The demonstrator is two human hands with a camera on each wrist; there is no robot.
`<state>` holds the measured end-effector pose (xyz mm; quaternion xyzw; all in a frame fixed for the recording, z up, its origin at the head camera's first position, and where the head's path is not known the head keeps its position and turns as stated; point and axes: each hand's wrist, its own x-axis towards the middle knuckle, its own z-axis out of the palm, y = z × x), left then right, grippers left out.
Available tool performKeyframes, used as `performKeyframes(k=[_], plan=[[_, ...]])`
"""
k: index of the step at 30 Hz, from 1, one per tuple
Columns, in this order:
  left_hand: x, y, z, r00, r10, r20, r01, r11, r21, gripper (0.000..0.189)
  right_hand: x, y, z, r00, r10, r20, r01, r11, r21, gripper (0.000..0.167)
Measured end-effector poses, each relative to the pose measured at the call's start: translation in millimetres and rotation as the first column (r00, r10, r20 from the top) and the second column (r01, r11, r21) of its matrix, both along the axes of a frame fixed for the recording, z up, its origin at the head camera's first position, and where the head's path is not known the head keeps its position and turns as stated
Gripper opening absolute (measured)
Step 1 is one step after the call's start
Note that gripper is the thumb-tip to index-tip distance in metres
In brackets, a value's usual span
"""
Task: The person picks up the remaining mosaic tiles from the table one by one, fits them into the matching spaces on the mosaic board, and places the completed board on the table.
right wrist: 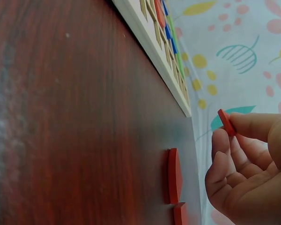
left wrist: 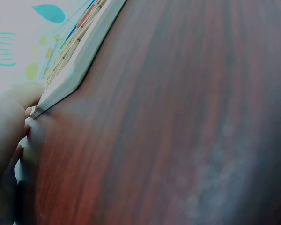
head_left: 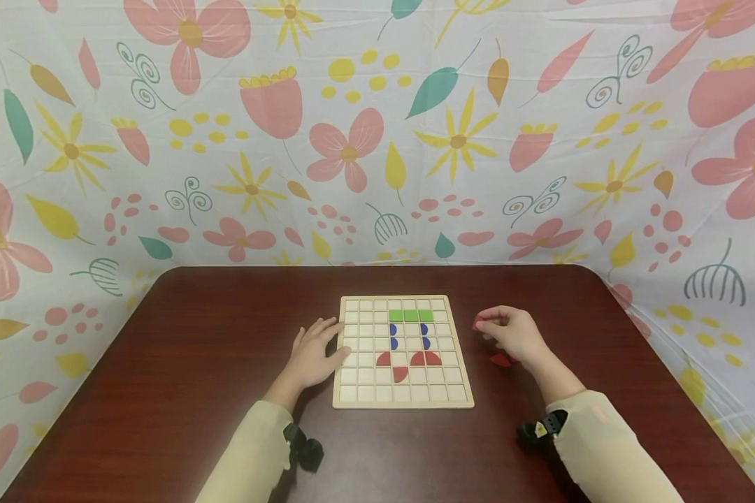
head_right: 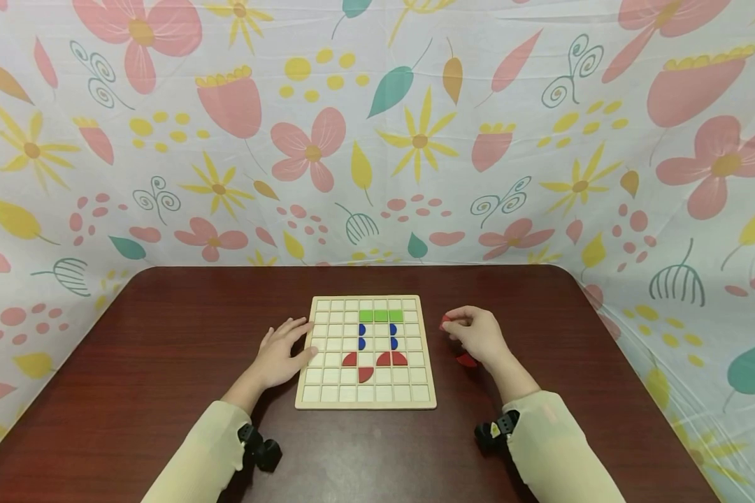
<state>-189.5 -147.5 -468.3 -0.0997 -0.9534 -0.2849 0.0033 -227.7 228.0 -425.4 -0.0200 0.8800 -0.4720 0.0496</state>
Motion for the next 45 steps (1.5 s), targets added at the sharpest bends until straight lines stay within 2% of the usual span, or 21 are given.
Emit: performKeyframes(k=[9, 24, 45], plan=[[-0.2, 1.2, -1.4, 1.0, 0.006, -0.005, -0.006, 1.0, -0.025, 0.055, 4.7, -5, -3.1, 1.0, 0.016, 0.019, -0.016, 1.0, -0.021, 0.032], [-0.7, 0.5, -4.3, 1.0, 0.004, -0.004, -0.004, 1.0, -0.018, 0.056, 6.6, -24, -6.7, 0.999, 0.028, 0.016, -0.027, 0.999, -0.04, 0.033], [-4.8, 5.7, 0.7, 0.999, 0.041, 0.006, -0.04, 0.996, -0.074, 0.056, 4.2, -41, -5.4, 0.997, 0.054, 0.046, -0.051, 0.997, -0.053, 0.032]])
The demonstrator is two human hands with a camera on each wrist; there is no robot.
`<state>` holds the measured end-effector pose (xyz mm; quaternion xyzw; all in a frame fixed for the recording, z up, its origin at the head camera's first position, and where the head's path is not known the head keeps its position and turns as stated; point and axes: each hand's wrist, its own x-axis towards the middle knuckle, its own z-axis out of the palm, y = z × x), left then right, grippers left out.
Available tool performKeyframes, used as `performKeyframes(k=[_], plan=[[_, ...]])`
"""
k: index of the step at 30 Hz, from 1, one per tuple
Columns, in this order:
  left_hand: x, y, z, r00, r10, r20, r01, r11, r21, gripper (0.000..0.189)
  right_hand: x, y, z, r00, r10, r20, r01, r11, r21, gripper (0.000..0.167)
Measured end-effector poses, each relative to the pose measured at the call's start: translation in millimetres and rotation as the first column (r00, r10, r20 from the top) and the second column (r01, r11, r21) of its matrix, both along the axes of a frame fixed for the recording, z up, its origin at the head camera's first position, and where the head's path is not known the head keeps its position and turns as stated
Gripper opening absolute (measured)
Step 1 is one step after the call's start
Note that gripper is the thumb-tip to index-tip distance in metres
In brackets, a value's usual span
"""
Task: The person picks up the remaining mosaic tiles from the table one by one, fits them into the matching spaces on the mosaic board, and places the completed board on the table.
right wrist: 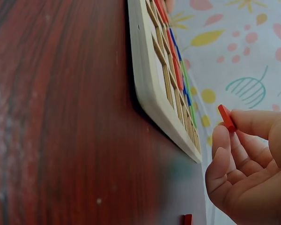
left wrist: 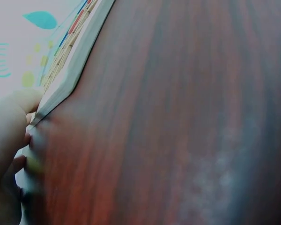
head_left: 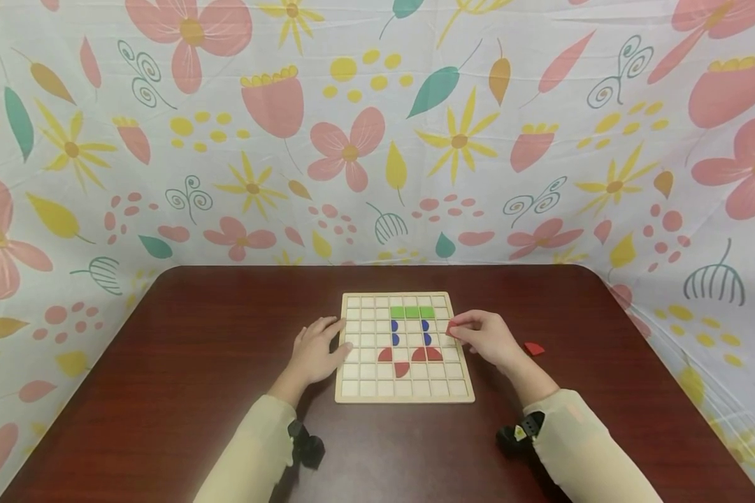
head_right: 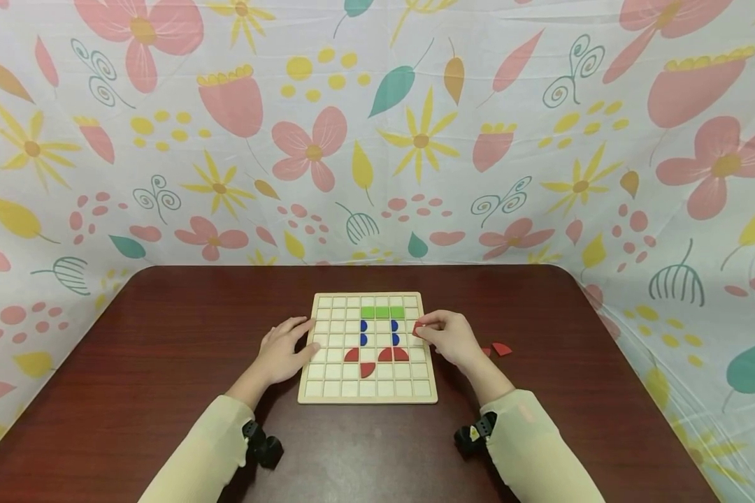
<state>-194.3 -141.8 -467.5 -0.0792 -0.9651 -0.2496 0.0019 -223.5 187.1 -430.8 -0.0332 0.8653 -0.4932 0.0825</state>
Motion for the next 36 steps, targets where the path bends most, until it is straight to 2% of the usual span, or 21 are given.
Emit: performKeyframes(k=[11, 20, 30, 36], plan=[[-2.3, 3.6, 2.3, 0.999, 0.022, 0.029, -0.021, 0.999, -0.036, 0.057, 1.7, -9, 2.7, 1.0, 0.002, 0.012, -0.002, 1.0, -0.007, 0.03], [-1.0, 2.0, 2.2, 1.0, 0.015, 0.024, -0.016, 0.999, 0.028, 0.056, 2.9, -17, 3.3, 0.999, 0.031, 0.009, -0.031, 0.999, -0.013, 0.028], [0.4, 0.7, 3.7, 1.0, -0.009, 0.007, 0.009, 0.999, 0.044, 0.058, 1.8, -25, 1.6, 0.999, 0.041, -0.014, -0.041, 0.999, 0.013, 0.024], [0.4, -1.9, 1.4, 1.0, -0.028, 0.01, 0.027, 0.998, 0.06, 0.057, 1.4, -30, 1.8, 0.999, 0.048, 0.013, -0.048, 0.999, 0.005, 0.022]])
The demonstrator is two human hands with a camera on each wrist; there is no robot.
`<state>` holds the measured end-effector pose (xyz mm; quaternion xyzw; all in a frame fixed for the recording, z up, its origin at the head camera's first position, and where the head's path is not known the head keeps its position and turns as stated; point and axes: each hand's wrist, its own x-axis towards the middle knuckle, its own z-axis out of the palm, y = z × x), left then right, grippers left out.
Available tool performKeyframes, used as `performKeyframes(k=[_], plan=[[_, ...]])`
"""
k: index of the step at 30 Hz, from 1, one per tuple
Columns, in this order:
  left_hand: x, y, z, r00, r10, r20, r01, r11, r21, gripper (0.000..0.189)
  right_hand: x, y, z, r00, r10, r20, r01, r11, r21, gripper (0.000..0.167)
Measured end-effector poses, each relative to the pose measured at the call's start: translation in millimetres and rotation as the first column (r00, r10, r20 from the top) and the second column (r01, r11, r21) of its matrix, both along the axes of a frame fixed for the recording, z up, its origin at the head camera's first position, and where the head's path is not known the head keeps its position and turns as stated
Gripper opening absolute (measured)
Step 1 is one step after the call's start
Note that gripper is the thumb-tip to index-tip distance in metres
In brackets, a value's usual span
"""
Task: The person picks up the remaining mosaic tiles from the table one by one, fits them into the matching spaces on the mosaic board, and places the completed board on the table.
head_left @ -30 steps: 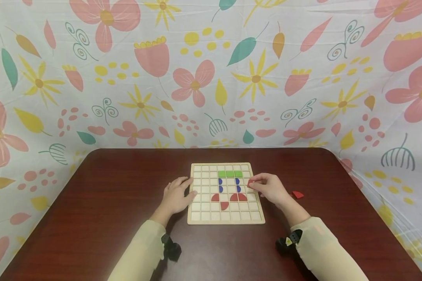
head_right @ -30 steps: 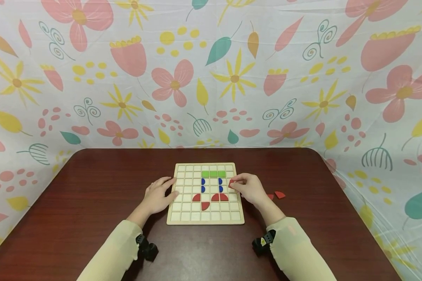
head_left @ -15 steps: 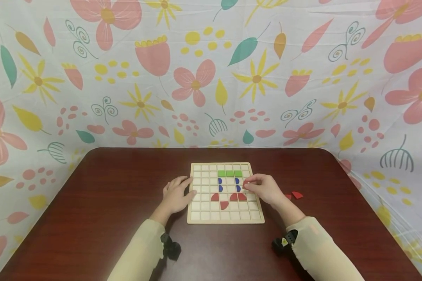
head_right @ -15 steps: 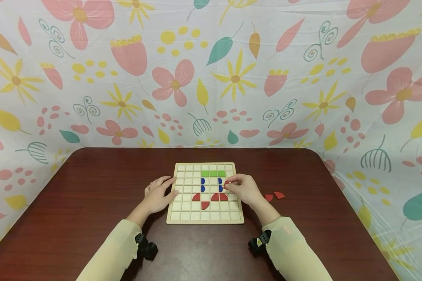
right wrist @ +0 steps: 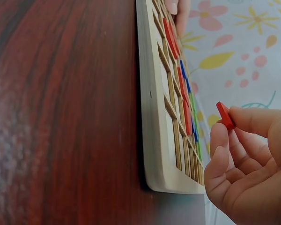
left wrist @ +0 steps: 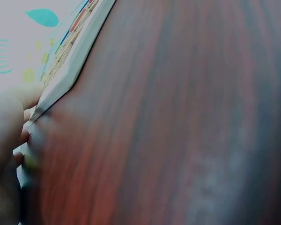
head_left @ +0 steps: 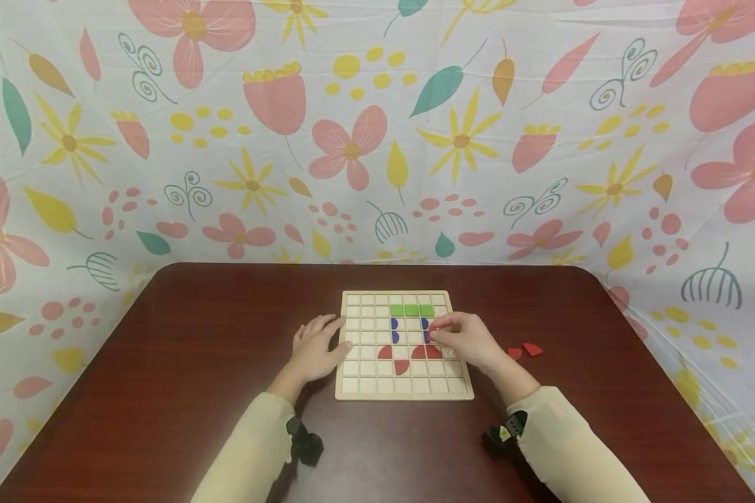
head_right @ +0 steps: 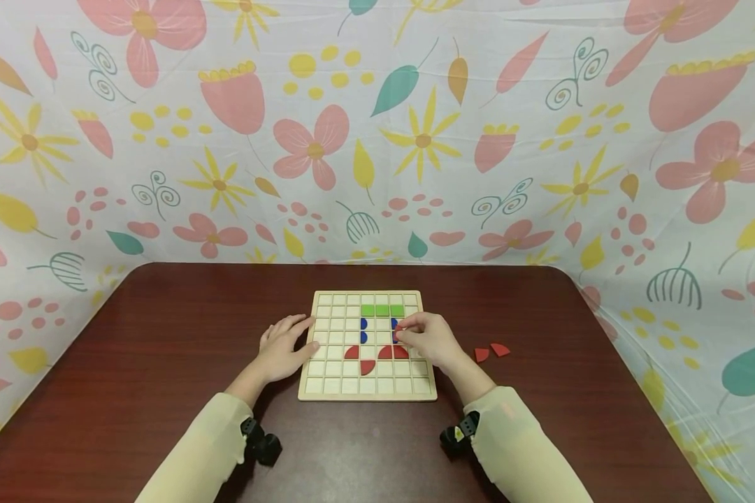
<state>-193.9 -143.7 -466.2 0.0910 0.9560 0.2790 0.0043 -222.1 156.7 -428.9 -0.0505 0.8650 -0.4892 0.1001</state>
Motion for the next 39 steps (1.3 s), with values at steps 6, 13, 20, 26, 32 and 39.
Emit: performKeyframes(k=[6, 13, 20, 26, 32, 39], plan=[[1.6, -3.1, -1.0, 0.999, -0.034, -0.017, 0.035, 0.998, 0.05, 0.054, 0.7, -2, 0.1, 0.999, 0.003, 0.035, -0.002, 1.0, -0.022, 0.022], [3.5, -4.8, -2.3, 0.998, -0.062, -0.013, 0.062, 0.995, 0.077, 0.052, 0.7, -2, -1.6, 0.999, 0.016, 0.049, -0.014, 1.0, -0.028, 0.022], [2.8, -4.9, -3.4, 0.997, -0.077, -0.026, 0.079, 0.992, 0.102, 0.052, 1.6, -4, -0.6, 0.999, 0.02, 0.037, -0.019, 1.0, -0.012, 0.021], [3.4, -3.6, -1.7, 0.998, -0.063, -0.01, 0.064, 0.994, 0.094, 0.052, 1.6, -7, -0.6, 0.999, 0.026, 0.031, -0.027, 0.999, 0.029, 0.023], [3.6, -2.6, 0.0, 0.999, -0.048, -0.013, 0.049, 0.994, 0.097, 0.051, 1.5, -11, 0.7, 0.999, 0.048, 0.02, -0.049, 0.998, 0.047, 0.023], [4.6, -1.7, 1.2, 0.999, -0.038, -0.016, 0.039, 0.995, 0.087, 0.051, 2.7, -16, 0.8, 0.997, 0.078, 0.007, -0.078, 0.996, 0.04, 0.023]])
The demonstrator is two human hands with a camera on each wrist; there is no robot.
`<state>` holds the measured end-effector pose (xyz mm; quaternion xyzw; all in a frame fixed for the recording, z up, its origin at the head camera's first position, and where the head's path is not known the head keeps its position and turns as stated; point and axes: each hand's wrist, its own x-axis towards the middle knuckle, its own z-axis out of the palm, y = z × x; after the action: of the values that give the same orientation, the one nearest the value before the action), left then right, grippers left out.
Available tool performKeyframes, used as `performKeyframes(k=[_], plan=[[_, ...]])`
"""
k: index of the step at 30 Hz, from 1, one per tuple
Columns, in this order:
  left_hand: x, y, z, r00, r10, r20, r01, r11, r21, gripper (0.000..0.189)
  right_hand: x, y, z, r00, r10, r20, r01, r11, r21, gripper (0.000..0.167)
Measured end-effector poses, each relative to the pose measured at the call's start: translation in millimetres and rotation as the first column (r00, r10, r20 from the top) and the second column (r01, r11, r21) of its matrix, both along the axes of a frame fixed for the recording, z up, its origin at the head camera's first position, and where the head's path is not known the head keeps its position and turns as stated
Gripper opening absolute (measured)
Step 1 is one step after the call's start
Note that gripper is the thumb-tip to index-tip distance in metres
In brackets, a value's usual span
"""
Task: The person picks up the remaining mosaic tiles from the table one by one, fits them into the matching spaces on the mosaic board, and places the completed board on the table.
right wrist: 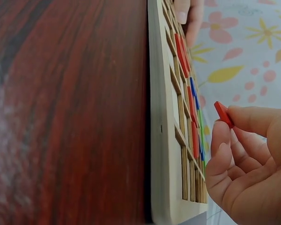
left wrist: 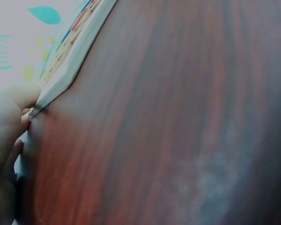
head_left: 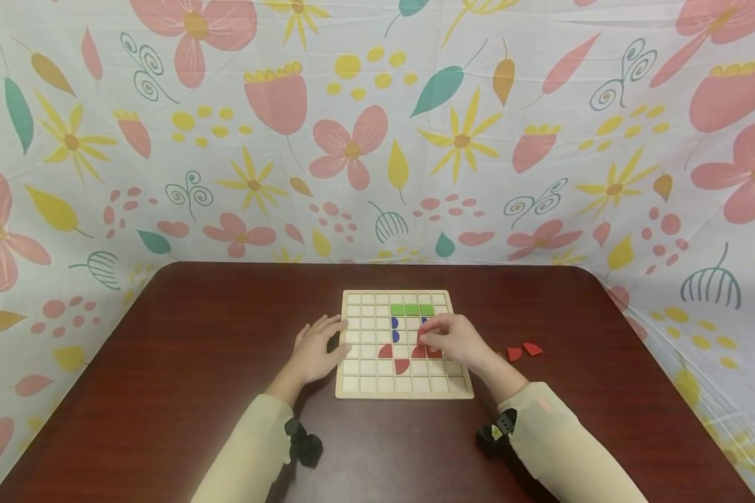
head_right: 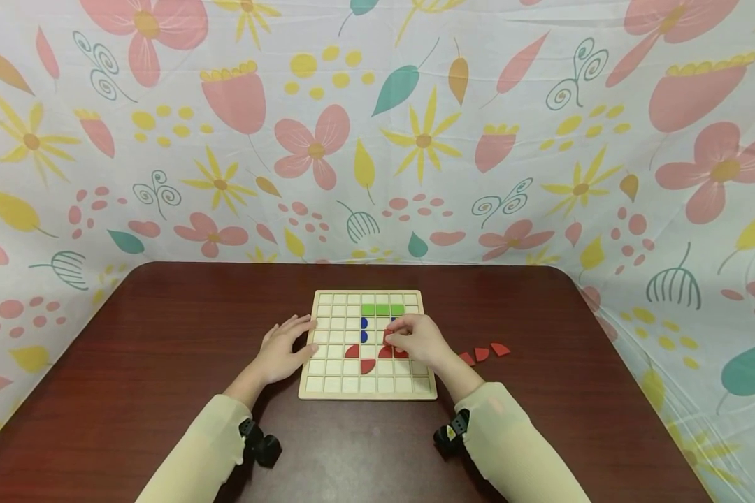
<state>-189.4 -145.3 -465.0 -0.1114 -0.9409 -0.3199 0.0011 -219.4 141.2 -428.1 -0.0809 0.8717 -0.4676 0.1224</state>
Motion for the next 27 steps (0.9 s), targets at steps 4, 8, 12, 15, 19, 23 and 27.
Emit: performKeyframes(k=[4, 8, 12, 15, 19, 23, 27], plan=[[0.4, 0.7, 0.7, 1.0, 0.003, -0.003, -0.003, 1.0, 0.001, 0.051, -0.1, -2, -1.4, 1.0, 0.018, -0.01, -0.018, 1.0, 0.002, 0.022], [0.1, 0.9, 0.6, 1.0, 0.007, 0.001, -0.007, 1.0, 0.003, 0.05, 0.5, -4, -2.2, 0.999, 0.029, -0.027, -0.029, 1.0, 0.004, 0.022], [-0.8, 1.2, -0.4, 1.0, 0.015, 0.009, -0.015, 1.0, -0.002, 0.05, 1.3, -7, -2.1, 0.998, 0.04, -0.041, -0.04, 0.999, 0.011, 0.021], [-1.6, 1.3, -1.8, 1.0, 0.021, 0.016, -0.02, 1.0, -0.014, 0.05, 1.3, -9, -2.8, 0.998, 0.05, -0.045, -0.049, 0.999, 0.016, 0.021], [-2.5, 2.0, -2.2, 0.999, 0.026, 0.019, -0.025, 0.999, -0.026, 0.05, 0.9, -11, -3.7, 0.998, 0.054, -0.045, -0.053, 0.999, 0.009, 0.018], [-3.1, 3.5, -2.4, 1.0, 0.031, 0.002, -0.03, 0.998, -0.047, 0.05, 0.9, -13, -3.2, 0.996, 0.074, -0.052, -0.075, 0.997, -0.023, 0.017], [-3.5, 4.7, -2.9, 0.999, 0.044, -0.002, -0.044, 0.997, -0.07, 0.05, 1.4, -16, -1.7, 0.993, 0.097, -0.066, -0.099, 0.995, -0.028, 0.016]])
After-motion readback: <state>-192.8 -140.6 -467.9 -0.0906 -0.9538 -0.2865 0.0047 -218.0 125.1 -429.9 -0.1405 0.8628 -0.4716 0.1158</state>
